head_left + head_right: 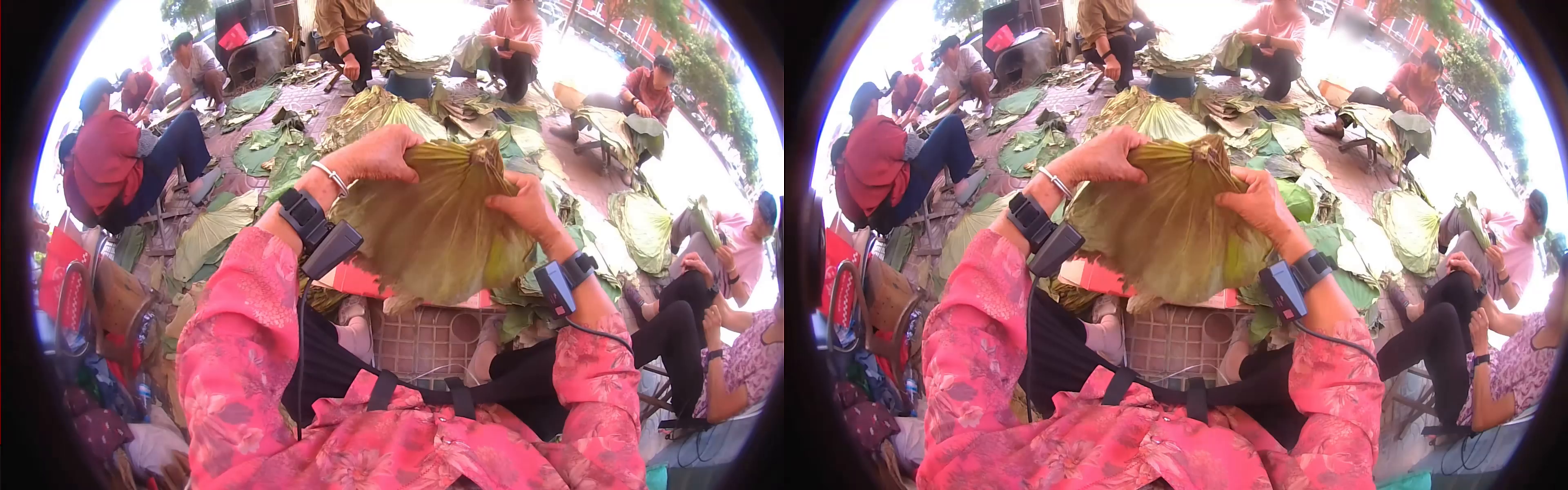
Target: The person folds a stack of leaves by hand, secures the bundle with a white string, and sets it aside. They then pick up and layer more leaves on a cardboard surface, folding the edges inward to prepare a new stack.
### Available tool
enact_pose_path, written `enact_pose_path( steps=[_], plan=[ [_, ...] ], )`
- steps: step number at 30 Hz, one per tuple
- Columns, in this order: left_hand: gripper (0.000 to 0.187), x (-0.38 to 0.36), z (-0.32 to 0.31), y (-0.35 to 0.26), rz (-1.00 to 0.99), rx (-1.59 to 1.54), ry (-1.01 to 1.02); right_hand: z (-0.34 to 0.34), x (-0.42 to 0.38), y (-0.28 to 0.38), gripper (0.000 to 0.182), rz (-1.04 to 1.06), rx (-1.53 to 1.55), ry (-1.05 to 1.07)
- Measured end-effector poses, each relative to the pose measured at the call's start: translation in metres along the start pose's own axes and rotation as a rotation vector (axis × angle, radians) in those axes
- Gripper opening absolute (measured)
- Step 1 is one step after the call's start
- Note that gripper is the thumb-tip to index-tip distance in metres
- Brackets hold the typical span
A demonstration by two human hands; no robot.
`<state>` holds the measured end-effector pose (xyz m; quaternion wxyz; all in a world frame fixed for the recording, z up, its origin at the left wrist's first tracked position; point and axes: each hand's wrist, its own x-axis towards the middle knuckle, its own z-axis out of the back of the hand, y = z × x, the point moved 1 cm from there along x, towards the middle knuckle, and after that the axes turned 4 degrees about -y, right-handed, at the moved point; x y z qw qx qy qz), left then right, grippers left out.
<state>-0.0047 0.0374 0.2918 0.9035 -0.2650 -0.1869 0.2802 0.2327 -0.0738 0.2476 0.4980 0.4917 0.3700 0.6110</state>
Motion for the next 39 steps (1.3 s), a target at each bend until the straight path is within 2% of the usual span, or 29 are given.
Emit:
enact_pose_path(
  steps=[1,3,4,7,8,9,11,13,14,17,20,23,29,32,35,36,39],
  plan=[
    [0.03,0.005,0.009,-0.001,-0.091,0.099,-0.102,0.004,0.012,0.004,0.023,0.091,-0.083,-0.047],
    [0.029,0.011,0.029,-0.008,-0.142,0.272,-0.263,0.01,0.034,0.017,0.022,0.279,-0.244,-0.136],
    [0.019,0.012,0.036,-0.013,-0.164,0.383,-0.349,0.008,0.041,0.023,0.019,0.313,-0.225,-0.163],
    [0.01,0.015,0.044,-0.004,-0.282,0.646,-0.613,-0.001,0.042,0.04,0.015,0.433,-0.6,-0.324],
    [0.008,0.012,0.04,0.0,-0.213,0.703,-0.612,-0.009,0.043,0.03,0.013,0.676,-0.692,-0.439],
    [0.008,0.007,0.031,0.009,-0.225,0.782,-0.679,-0.014,0.039,0.023,0.02,0.752,-0.794,-0.388],
    [0.01,-0.008,0.002,0.04,-0.203,0.735,-0.726,-0.029,0.03,-0.014,0.023,0.753,-0.966,-0.322],
    [0.012,-0.029,-0.049,0.085,-0.137,0.713,-0.725,-0.048,0.015,-0.064,0.019,0.758,-1.017,-0.265],
    [0.013,-0.046,-0.077,0.104,-0.007,0.665,-0.615,-0.058,0.005,-0.097,0.02,0.709,-1.013,-0.216],
    [0.016,-0.098,-0.161,0.165,0.217,0.653,-0.372,-0.084,-0.032,-0.197,0.028,0.515,-1.013,-0.009],
    [0.017,-0.114,-0.176,0.162,0.248,0.541,-0.495,-0.092,-0.048,-0.207,0.035,0.435,-0.933,-0.078],
    [0.016,-0.105,-0.16,0.159,0.382,0.512,-0.309,-0.088,-0.045,-0.205,0.042,0.356,-0.917,0.009],
    [0.009,-0.099,-0.166,0.169,0.527,0.533,-0.308,-0.086,-0.045,-0.187,0.042,0.291,-0.733,0.058],
    [0.005,-0.094,-0.152,0.157,0.626,0.404,-0.209,-0.075,-0.033,-0.212,0.044,0.255,-0.614,0.101],
    [0.016,-0.086,-0.156,0.159,0.677,0.435,-0.253,-0.069,-0.021,-0.218,0.049,0.1,-0.403,-0.023],
    [0.019,-0.085,-0.155,0.152,0.672,0.45,-0.237,-0.07,-0.017,-0.218,0.057,0.019,-0.342,-0.101],
    [0.03,-0.089,-0.155,0.137,0.671,0.496,-0.178,-0.062,-0.017,-0.22,0.065,-0.46,0.176,-0.317]
  ],
)
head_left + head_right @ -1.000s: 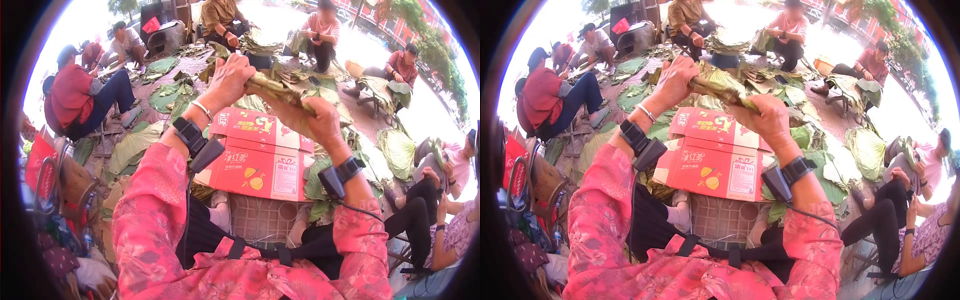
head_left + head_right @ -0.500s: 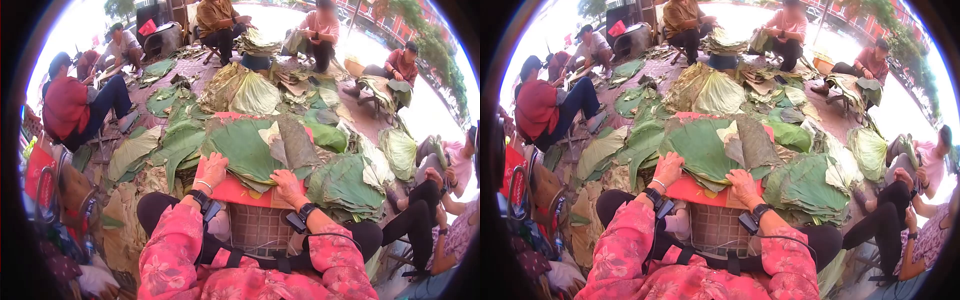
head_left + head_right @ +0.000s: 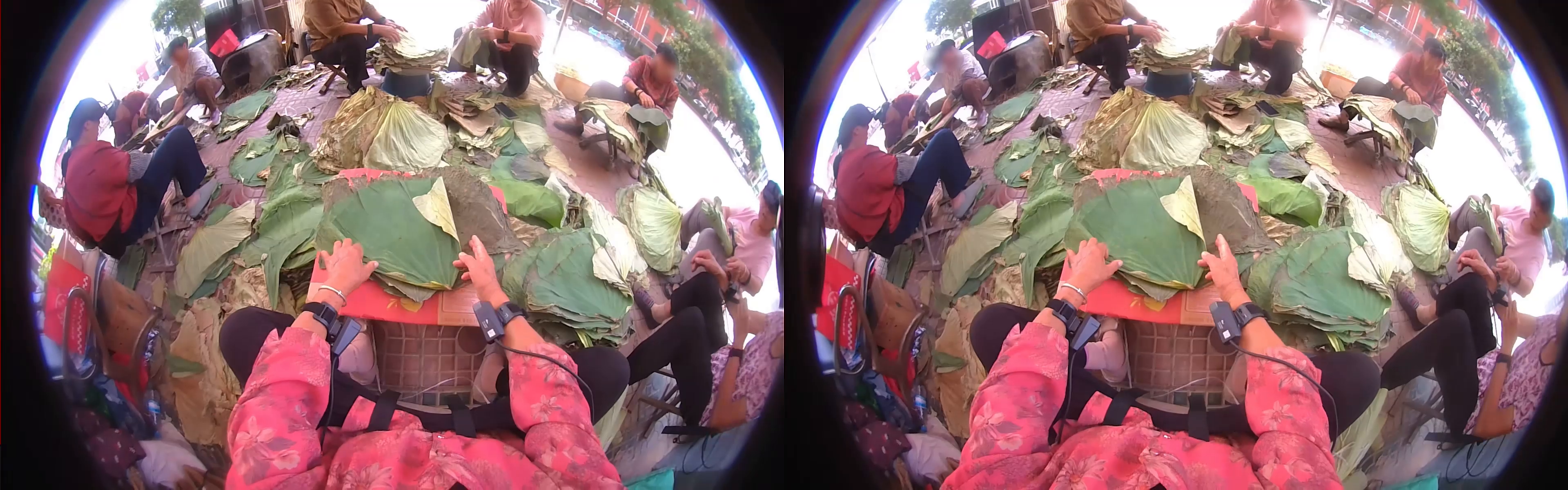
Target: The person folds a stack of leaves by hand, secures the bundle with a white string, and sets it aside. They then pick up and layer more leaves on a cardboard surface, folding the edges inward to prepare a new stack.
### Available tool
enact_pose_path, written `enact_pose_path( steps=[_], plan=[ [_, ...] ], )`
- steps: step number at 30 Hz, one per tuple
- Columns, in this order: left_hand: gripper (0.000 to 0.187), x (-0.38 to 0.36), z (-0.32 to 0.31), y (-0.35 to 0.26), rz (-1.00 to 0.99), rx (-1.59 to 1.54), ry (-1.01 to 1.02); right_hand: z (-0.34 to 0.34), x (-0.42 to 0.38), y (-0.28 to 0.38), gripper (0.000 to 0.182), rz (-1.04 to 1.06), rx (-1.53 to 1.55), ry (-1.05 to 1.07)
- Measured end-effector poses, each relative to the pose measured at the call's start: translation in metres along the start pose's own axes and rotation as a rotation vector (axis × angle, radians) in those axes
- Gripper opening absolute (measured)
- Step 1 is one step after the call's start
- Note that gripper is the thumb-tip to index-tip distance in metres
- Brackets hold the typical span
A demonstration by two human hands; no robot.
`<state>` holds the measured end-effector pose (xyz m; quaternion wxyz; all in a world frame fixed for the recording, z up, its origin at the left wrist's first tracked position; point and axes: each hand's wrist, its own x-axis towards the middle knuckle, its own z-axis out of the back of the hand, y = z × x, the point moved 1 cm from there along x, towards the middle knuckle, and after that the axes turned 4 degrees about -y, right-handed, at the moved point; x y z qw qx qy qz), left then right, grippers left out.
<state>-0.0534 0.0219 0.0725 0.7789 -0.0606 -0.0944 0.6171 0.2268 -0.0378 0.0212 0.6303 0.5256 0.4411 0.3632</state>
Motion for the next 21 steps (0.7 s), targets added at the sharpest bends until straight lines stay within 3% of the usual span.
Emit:
enact_pose_path(
  steps=[2,5,8,10,13,16,19,21],
  plan=[
    [0.039,-0.003,-0.001,-0.001,-0.008,0.038,0.033,0.006,0.01,-0.011,0.07,-0.055,0.247,-0.114],
    [0.045,-0.01,-0.006,-0.011,-0.12,0.194,-0.269,0.017,0.012,-0.013,0.063,-0.119,0.385,-0.211],
    [0.046,-0.018,-0.012,-0.036,-0.458,-0.061,-0.336,0.028,0.01,-0.014,0.05,-0.126,0.333,-0.262],
    [0.045,-0.027,-0.015,-0.061,-0.612,-0.296,-0.187,0.029,0.006,-0.016,0.039,-0.131,0.26,-0.318],
    [0.037,-0.033,-0.026,-0.085,-0.574,-0.244,0.012,0.025,-0.002,-0.01,0.027,-0.156,0.131,-0.276],
    [0.029,-0.022,-0.045,-0.086,-0.551,-0.297,-0.029,0.021,-0.009,-0.004,0.021,-0.197,0.099,-0.173],
    [0.024,-0.005,-0.061,-0.078,-0.398,-0.62,-0.074,0.018,-0.012,-0.005,0.02,-0.227,0.106,-0.119],
    [0.021,0.003,-0.058,-0.068,-0.214,-0.828,0.054,0.014,-0.014,-0.001,0.017,-0.228,0.089,-0.079]
  ],
)
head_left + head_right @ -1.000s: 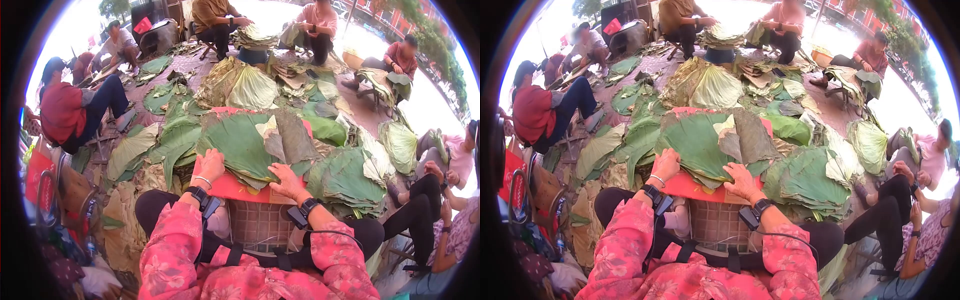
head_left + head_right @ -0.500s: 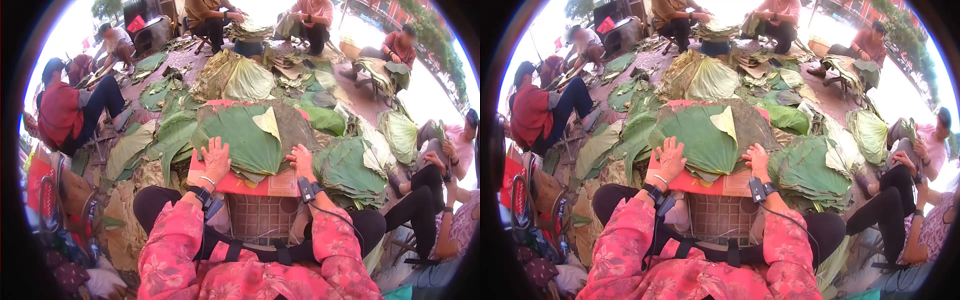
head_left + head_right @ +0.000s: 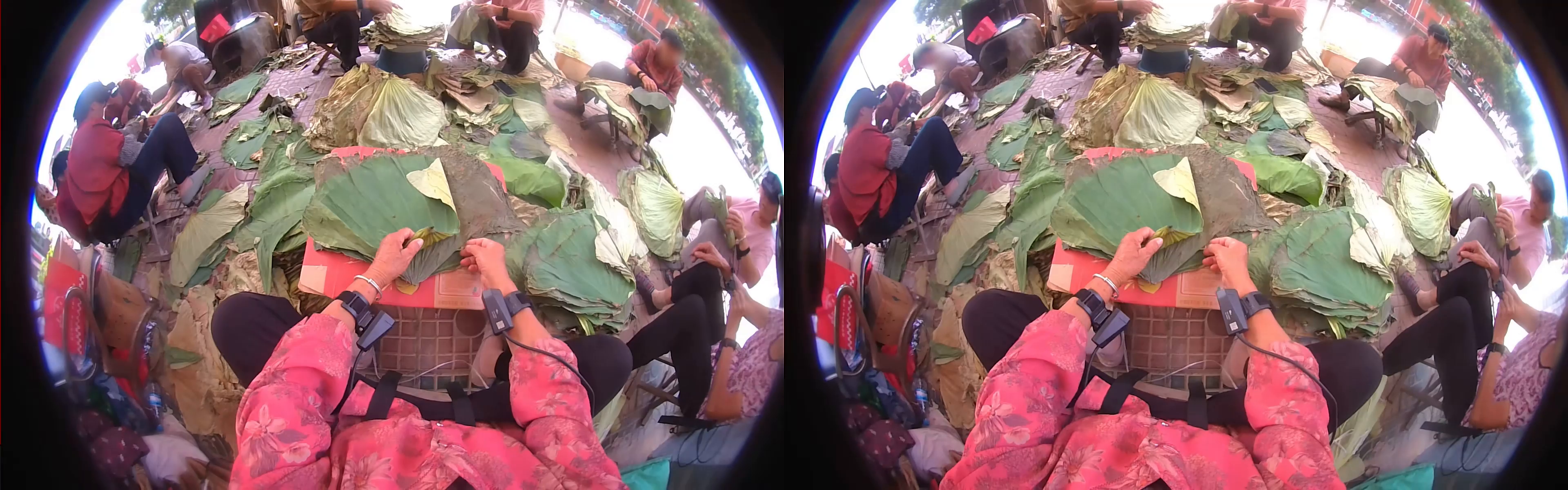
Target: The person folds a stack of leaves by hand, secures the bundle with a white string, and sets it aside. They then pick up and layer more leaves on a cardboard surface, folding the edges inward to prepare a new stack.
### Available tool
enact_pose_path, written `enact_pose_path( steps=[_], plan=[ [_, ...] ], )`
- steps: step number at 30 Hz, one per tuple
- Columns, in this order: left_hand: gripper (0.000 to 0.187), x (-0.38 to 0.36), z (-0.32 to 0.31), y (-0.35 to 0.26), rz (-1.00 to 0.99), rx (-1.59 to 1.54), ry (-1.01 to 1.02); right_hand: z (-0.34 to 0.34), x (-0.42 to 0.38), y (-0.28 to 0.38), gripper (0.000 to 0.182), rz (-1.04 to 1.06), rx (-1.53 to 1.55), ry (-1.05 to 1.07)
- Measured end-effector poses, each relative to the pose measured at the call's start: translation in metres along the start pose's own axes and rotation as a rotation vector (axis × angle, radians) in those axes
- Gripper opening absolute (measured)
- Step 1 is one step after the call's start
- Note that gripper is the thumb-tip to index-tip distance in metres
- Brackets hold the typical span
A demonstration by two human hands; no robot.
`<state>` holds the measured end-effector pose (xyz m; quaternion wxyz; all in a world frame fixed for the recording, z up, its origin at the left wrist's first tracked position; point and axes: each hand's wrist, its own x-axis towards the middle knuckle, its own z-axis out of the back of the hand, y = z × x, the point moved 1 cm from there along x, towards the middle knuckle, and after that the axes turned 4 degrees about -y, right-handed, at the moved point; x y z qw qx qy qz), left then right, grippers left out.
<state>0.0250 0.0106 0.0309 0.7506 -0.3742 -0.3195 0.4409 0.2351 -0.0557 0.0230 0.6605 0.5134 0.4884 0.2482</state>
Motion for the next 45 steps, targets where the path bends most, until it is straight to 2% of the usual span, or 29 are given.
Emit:
enact_pose_path(
  steps=[1,3,6,9,10,11,13,14,15,17,19,21,23,24,27,29,33,36,39,45],
  plan=[
    [0.019,0.0,0.005,0.0,0.104,-0.109,0.008,-0.003,-0.003,0.003,0.018,0.021,-0.075,-0.001],
    [0.016,-0.004,0.006,0.002,0.023,-0.155,-0.027,-0.007,-0.009,0.007,0.018,0.064,-0.229,0.0],
    [0.014,-0.013,0.002,-0.005,-0.135,-0.042,-0.086,-0.017,-0.008,-0.007,0.025,0.725,-0.597,-0.017],
    [0.015,-0.02,0.0,-0.01,-0.265,0.145,-0.095,-0.027,-0.027,-0.004,0.033,0.732,-0.687,0.116],
    [0.015,-0.023,0.001,-0.011,-0.275,0.161,-0.092,-0.03,-0.026,-0.009,0.029,0.821,-0.725,0.106],
    [0.016,-0.024,0.001,-0.011,-0.284,0.178,-0.088,-0.029,-0.029,-0.009,0.028,0.775,-0.688,0.113],
    [0.018,-0.023,-0.001,-0.01,-0.116,0.04,0.017,-0.031,-0.034,-0.004,0.024,0.689,-0.612,0.132],
    [0.019,-0.022,0.006,-0.008,-0.024,-0.018,0.042,-0.031,-0.033,-0.003,0.021,0.818,-0.644,0.08],
    [0.02,-0.022,0.005,0.0,-0.131,0.001,-0.003,-0.032,-0.031,-0.002,0.018,0.959,-0.662,0.05],
    [0.022,-0.026,0.005,0.005,-0.305,0.07,-0.057,-0.034,-0.024,-0.004,0.015,0.932,-0.615,0.059],
    [0.016,-0.034,0.005,0.0,-0.384,0.044,-0.105,-0.037,-0.021,-0.004,0.014,0.957,-0.644,0.046],
    [0.016,-0.041,0.007,-0.003,-0.372,0.119,-0.014,-0.037,-0.015,-0.008,0.014,0.965,-0.646,0.042],
    [0.02,-0.046,0.006,-0.006,-0.36,0.181,0.033,-0.035,-0.013,-0.009,0.017,0.833,-0.632,0.078],
    [0.022,-0.049,0.007,-0.007,-0.365,0.198,0.039,-0.033,-0.01,-0.014,0.018,0.847,-0.631,0.063],
    [0.028,-0.058,0.005,-0.007,-0.509,0.252,-0.08,-0.029,0.002,-0.021,0.02,0.819,-0.613,0.104],
    [0.03,-0.051,-0.009,0.007,-0.491,0.346,-0.051,-0.026,0.009,-0.025,0.007,0.784,-0.554,0.117],
    [0.029,-0.053,-0.016,0.011,-0.461,0.346,-0.027,-0.013,0.017,-0.016,0.015,0.376,-0.296,0.223],
    [0.026,-0.055,-0.009,0.004,-0.452,0.354,0.026,-0.014,0.005,-0.004,0.021,0.212,-0.094,0.262],
    [0.026,-0.05,-0.013,0.008,-0.453,0.393,0.018,-0.017,0.0,0.008,0.021,0.203,-0.246,0.181],
    [0.019,-0.046,-0.022,0.009,-0.424,0.377,-0.074,-0.04,-0.021,0.028,0.025,0.067,-0.214,0.138]
  ],
)
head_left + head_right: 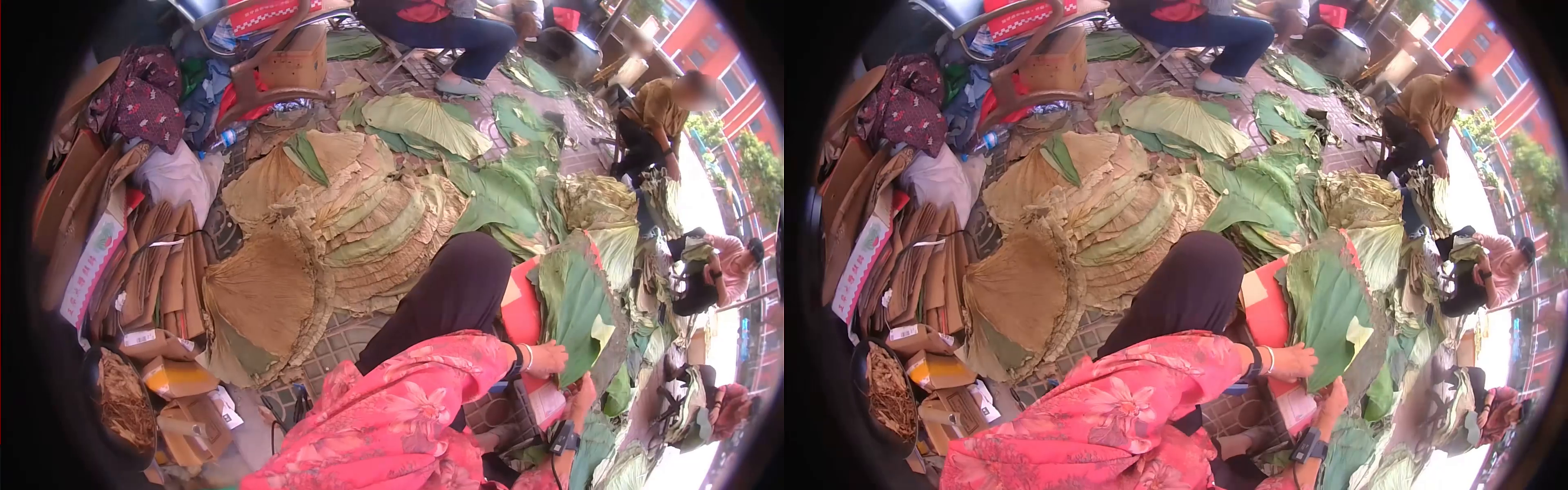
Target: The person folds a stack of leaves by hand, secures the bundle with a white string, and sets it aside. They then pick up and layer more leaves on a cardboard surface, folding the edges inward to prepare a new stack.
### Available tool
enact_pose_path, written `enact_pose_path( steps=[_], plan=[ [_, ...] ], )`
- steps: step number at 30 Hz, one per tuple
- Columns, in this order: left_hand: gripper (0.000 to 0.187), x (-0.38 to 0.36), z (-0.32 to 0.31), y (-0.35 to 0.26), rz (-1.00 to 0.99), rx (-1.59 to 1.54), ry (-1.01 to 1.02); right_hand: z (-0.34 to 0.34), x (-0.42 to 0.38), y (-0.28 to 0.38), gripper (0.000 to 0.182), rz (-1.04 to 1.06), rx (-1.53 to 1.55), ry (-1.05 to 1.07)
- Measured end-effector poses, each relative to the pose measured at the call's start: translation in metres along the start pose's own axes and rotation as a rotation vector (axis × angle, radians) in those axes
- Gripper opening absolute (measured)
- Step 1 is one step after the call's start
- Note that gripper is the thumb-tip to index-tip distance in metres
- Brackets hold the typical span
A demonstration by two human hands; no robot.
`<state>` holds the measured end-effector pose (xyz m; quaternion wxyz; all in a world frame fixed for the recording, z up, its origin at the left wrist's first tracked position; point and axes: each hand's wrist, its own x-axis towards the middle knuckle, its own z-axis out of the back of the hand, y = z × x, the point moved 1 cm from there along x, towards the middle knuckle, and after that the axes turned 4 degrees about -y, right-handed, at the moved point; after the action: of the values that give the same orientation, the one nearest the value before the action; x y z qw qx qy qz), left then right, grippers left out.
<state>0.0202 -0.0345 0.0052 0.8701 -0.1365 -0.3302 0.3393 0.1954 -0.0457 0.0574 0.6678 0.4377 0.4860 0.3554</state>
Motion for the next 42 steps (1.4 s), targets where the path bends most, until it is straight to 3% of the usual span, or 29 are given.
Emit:
enact_pose_path(
  steps=[4,9,18,21,27,34,35,38,42],
  plan=[
    [0.014,0.001,-0.002,0.0,0.093,-0.166,-0.042,0.014,0.008,-0.016,0.024,0.046,0.085,0.043],
    [0.011,-0.007,0.003,0.0,0.038,-0.197,-0.176,0.012,0.001,-0.018,0.02,0.075,0.107,-0.008],
    [0.014,-0.005,0.014,-0.003,0.02,-0.128,-0.029,0.017,0.014,-0.035,0.017,0.063,0.08,-0.033],
    [0.014,-0.004,0.013,-0.004,0.061,-0.15,-0.093,0.017,0.011,-0.033,0.017,0.063,0.104,-0.033],
    [0.016,0.0,0.01,0.002,0.174,-0.289,-0.2,0.016,0.013,-0.034,0.018,0.087,0.191,-0.127],
    [0.022,0.016,0.027,0.014,0.599,-0.885,-0.331,0.032,0.009,-0.04,0.024,0.013,0.218,-0.196],
    [0.023,0.015,0.03,0.017,0.639,-0.842,-0.269,0.033,0.008,-0.04,0.024,-0.003,0.238,-0.191],
    [0.022,0.014,0.028,0.018,0.736,-1.048,-0.341,0.028,0.008,-0.037,0.025,-0.036,0.303,-0.16],
    [0.021,0.014,0.029,0.018,0.741,-1.087,-0.256,0.023,0.012,-0.026,0.027,-0.056,0.393,-0.134]
  ],
)
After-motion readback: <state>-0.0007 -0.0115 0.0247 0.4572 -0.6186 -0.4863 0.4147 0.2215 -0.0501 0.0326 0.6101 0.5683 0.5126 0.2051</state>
